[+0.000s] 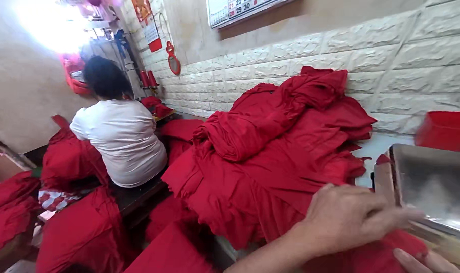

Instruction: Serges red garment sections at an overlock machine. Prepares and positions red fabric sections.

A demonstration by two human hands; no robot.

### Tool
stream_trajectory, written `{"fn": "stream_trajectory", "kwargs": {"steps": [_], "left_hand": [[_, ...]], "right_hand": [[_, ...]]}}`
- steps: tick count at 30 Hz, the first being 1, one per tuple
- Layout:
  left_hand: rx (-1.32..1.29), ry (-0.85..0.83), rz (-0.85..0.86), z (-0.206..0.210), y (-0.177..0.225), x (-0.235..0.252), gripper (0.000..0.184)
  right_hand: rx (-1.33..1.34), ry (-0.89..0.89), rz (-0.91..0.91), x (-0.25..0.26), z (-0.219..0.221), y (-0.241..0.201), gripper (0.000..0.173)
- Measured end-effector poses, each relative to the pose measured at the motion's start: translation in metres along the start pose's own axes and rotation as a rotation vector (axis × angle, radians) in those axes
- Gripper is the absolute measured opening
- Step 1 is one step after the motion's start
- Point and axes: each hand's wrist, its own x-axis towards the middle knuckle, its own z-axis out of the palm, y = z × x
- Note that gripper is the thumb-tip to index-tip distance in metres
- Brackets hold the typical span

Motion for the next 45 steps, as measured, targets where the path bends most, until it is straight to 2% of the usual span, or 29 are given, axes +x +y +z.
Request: {"fn": "stream_trajectory", "kwargs": {"steps": [2,3,4,5,7,9,11,12,14,16,18,22,24,25,28,31,33,34,36,39,41,43,45], "left_hand": [[-0.179,-0.258,-0.084,-0.009,0.004,-0.017,0.028],[-0.234,-0.346,-0.118,-0.012,0.002,-0.023,0.027],[-0.277,-0.355,-0.14,-0.014,0.001,-0.03,0.027],[-0.308,-0.304,-0.151,-0.013,-0.002,-0.036,0.022],[-0.404,-0.172,-0.202,-0.014,-0.006,-0.048,0.012],[-0.562,-0.013,-0.318,-0.012,-0.01,-0.054,0.012],[-0.675,0.092,-0.382,-0.009,-0.017,-0.058,0.012],[-0.614,0.127,-0.356,-0.006,-0.02,-0.06,0.009],[-0.281,0.185,-0.241,0.003,-0.026,-0.064,0.008],[0.058,0.269,-0.159,0.011,-0.027,-0.065,0.021],[0.214,0.302,-0.145,0.011,-0.024,-0.065,0.021],[0.143,0.322,-0.232,-0.003,-0.018,-0.06,0.013],[-0.038,0.339,-0.323,-0.008,-0.015,-0.057,0.006],[-0.165,0.347,-0.366,-0.011,-0.016,-0.055,0.008],[-0.677,0.305,-0.477,-0.014,-0.025,-0.058,0.014],[-1.188,0.14,-0.627,-0.019,-0.031,-0.063,0.012],[-1.336,0.084,-0.67,-0.019,-0.034,-0.064,0.015],[-1.36,0.073,-0.679,-0.018,-0.035,-0.063,0.013],[-1.373,0.071,-0.702,-0.017,-0.035,-0.063,0.009],[-1.312,0.043,-0.619,-0.018,-0.037,-0.064,0.012],[-1.118,0.007,-0.498,-0.017,-0.04,-0.066,0.011],[-0.682,0.029,-0.399,-0.009,-0.042,-0.068,0.005],[-0.108,-0.01,-0.307,0.002,-0.048,-0.075,0.013]], "right_hand": [[0.014,0.015,-0.003,0.002,0.002,0.0,0.019],[0.0,0.032,0.015,0.002,0.007,-0.002,0.019],[-0.054,0.075,0.056,0.002,0.014,-0.006,0.018],[-0.139,0.12,0.065,0.001,0.02,-0.007,0.016],[-0.33,0.194,-0.015,-0.001,0.029,-0.004,0.024],[-0.544,0.295,-0.162,0.001,0.031,0.004,0.032],[-0.705,0.387,-0.278,0.002,0.033,0.006,0.03],[-0.716,0.398,-0.298,0.001,0.035,0.004,0.024],[-0.657,0.37,-0.273,-0.001,0.039,-0.003,0.01],[-0.635,0.362,-0.266,-0.002,0.044,-0.01,0.011],[-0.667,0.401,-0.296,-0.002,0.048,-0.014,0.014],[-0.958,0.487,-0.305,0.001,0.046,-0.017,0.016],[-1.081,0.472,-0.182,-0.002,0.044,-0.022,0.022],[-1.087,0.451,-0.092,-0.004,0.044,-0.024,0.024],[-0.895,0.437,0.064,-0.009,0.042,-0.015,0.023],[-0.385,0.482,0.005,-0.011,0.039,0.003,0.014],[0.078,0.461,0.014,-0.01,0.035,0.011,0.011],[0.251,0.443,0.042,-0.009,0.033,0.014,0.016],[0.383,0.374,0.068,-0.01,0.029,0.018,0.021],[0.252,0.316,0.03,-0.011,0.016,0.02,0.027],[-0.129,0.366,-0.01,-0.01,0.01,0.022,0.03],[-0.597,0.416,-0.046,-0.01,0.003,0.03,0.036],[-0.958,0.424,-0.017,-0.011,0.001,0.039,0.038]]}}
